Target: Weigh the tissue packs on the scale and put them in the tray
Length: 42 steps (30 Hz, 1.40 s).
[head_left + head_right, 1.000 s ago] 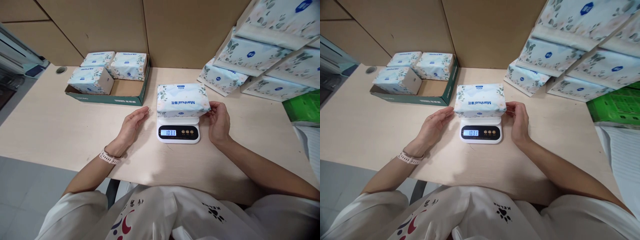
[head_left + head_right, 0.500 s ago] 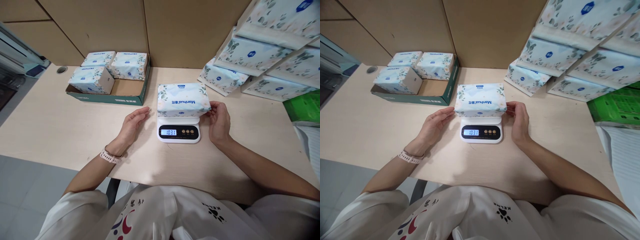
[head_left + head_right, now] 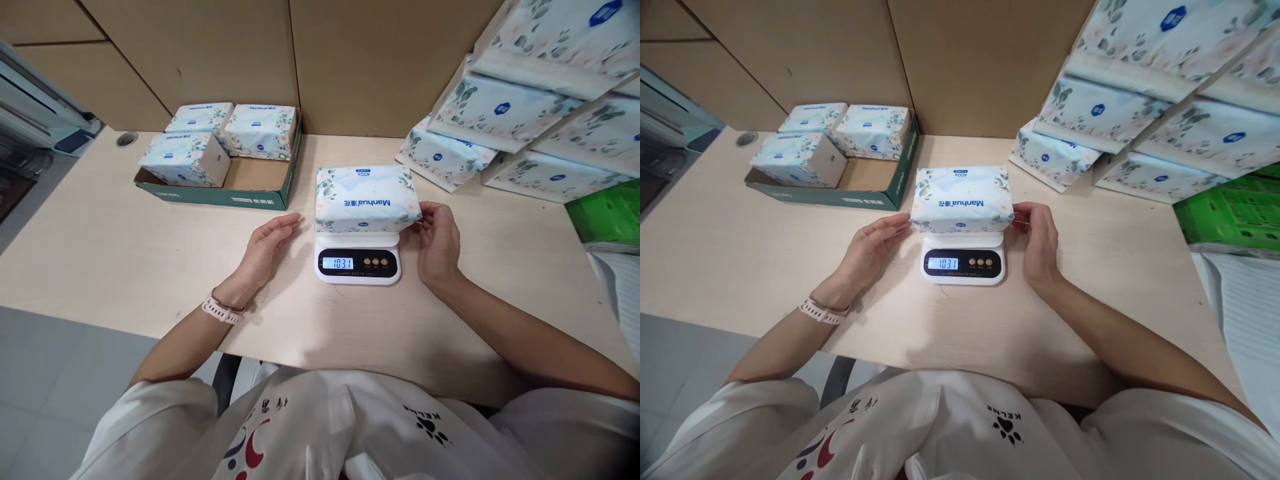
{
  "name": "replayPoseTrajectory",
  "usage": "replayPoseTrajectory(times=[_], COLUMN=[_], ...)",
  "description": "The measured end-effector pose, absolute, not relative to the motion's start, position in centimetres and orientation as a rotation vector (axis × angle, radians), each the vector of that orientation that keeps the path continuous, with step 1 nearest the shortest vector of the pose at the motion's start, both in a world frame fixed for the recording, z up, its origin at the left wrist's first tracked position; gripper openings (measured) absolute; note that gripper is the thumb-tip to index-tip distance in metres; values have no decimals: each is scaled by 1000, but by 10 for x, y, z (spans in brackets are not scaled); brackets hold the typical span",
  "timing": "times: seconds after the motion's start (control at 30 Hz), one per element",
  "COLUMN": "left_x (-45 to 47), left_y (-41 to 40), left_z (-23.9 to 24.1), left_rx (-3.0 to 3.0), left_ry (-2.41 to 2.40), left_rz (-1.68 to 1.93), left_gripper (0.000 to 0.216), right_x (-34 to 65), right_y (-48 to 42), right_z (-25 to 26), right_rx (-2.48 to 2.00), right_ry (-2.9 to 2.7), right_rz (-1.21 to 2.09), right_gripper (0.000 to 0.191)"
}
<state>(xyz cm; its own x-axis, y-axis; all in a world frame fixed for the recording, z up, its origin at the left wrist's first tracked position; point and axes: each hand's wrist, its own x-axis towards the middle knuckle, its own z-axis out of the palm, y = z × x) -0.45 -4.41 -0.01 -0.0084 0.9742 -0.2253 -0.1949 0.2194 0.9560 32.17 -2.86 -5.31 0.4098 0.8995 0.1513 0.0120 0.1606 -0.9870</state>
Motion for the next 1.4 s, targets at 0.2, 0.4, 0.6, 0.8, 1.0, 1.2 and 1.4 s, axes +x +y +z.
replayPoseTrajectory(times=[0.2,0.4,0.6,0.8,1.0,1.2,1.4], left_x=[-4,7,4,-56,-116,-136,-141], left_y=[-52,-44,-31,14,55,73,71], left_z=[0,-7,8,38,18,-12,-22], left_rx=[1528,1859,1784,1784,1601,1714,1648], left_ry=[1140,961,905,1111,1466,1744,1699], left_rz=[1164,1003,1127,1468,1580,1445,1524], left_gripper=[51,75,90,91,106,64,48], right_x=[320,313,288,216,137,121,161], right_y=[-32,-41,-38,31,92,98,76], right_z=[-46,-29,-4,28,21,13,16], right_rx=[-1271,-1317,-1213,-950,-1013,-1179,-955], right_ry=[-1013,-1123,-1289,-1689,-1945,-2102,-2066], right_rz=[642,604,753,735,842,835,800], right_gripper=[46,57,66,74,85,63,45])
